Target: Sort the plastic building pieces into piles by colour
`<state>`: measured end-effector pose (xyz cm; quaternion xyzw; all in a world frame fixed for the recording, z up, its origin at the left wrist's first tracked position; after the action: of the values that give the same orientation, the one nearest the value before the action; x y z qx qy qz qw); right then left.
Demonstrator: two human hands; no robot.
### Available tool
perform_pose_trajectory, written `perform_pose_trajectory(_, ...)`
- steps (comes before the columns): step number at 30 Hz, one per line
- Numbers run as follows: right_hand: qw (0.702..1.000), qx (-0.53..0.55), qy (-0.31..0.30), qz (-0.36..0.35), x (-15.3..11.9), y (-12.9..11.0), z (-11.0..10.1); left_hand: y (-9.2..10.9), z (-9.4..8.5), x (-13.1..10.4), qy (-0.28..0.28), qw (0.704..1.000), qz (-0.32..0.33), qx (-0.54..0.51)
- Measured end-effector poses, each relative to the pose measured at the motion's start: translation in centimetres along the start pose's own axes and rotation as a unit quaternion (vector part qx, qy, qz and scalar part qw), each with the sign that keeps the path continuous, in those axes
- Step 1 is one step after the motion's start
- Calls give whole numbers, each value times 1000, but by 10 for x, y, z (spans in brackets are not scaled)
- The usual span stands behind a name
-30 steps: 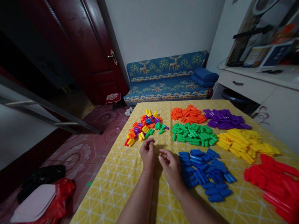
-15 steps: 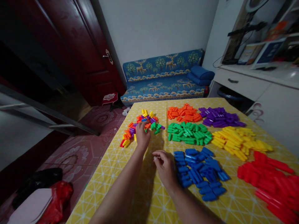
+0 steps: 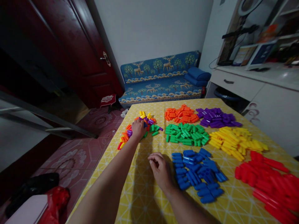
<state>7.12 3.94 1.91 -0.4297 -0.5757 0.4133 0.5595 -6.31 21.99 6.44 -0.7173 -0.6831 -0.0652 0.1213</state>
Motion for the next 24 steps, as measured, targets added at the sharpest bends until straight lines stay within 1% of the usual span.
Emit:
perform_pose_trajectory(3,1000,-1,-8,-4,0,1,1,5,-5,-8,-10,1000,22,11)
perform_pose_trajectory(5,1000,6,-5,2,-1,6,1,8,-13,-17,0,1000,26,-4)
perform_pose_trajectory(6,1000,12,0,16,-1,10,0,8,-17,-23,10,999,20,-27)
perform_pose_trajectory(7,999,22,11,36,-1,15,-1,7,-20,-30,21,998,9,-66)
perform_pose_trajectory(8,997,38,27,58,-2,20,-3,6,-22,-38,24,992,-6,-127)
perform_pose_trajectory(9,994,60,50,80,-3,25,-6,5,-21,-48,14,977,-23,-210)
perform_pose_trajectory(10,988,88,79,96,-3,29,-10,6,-16,-58,-11,949,-34,-313)
perform_pose_trajectory(11,982,116,108,104,-4,32,-14,9,-9,-70,-51,902,-42,-427)
perform_pose_trajectory(12,975,143,134,106,-5,32,-18,14,-2,-82,-92,840,-51,-533)
perform_pose_trajectory(13,969,165,154,105,-5,32,-21,20,4,-94,-129,775,-65,-615)
perform_pose_trajectory(14,964,181,165,103,-5,31,-23,25,7,-106,-148,718,-79,-675)
perform_pose_trajectory(15,962,190,169,101,-4,29,-24,29,8,-116,-158,678,-89,-713)
perform_pose_trajectory(16,961,194,168,100,-4,28,-25,33,9,-125,-160,652,-95,-735)
perform_pose_trajectory(17,962,193,167,99,-4,26,-25,37,8,-131,-157,634,-101,-750)
perform_pose_trajectory(20,965,182,155,105,-4,26,-24,46,10,-143,-141,596,-117,-782)
perform_pose_trajectory(22,966,181,144,112,-4,29,-22,49,13,-145,-134,578,-123,-796)
perform_pose_trajectory(24,971,169,129,110,-4,29,-18,51,15,-145,-131,570,-118,-802)
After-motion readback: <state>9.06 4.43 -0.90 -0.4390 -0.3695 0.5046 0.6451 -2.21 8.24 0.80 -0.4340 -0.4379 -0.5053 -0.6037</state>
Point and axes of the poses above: each hand's wrist, its own x-axis towards the middle knuckle, its own z-axis out of the palm, y = z × x, the point moved 8 cm from there along x, towards the middle knuckle, and after that the axes turned 7 degrees about x, right-handed, at the moved point
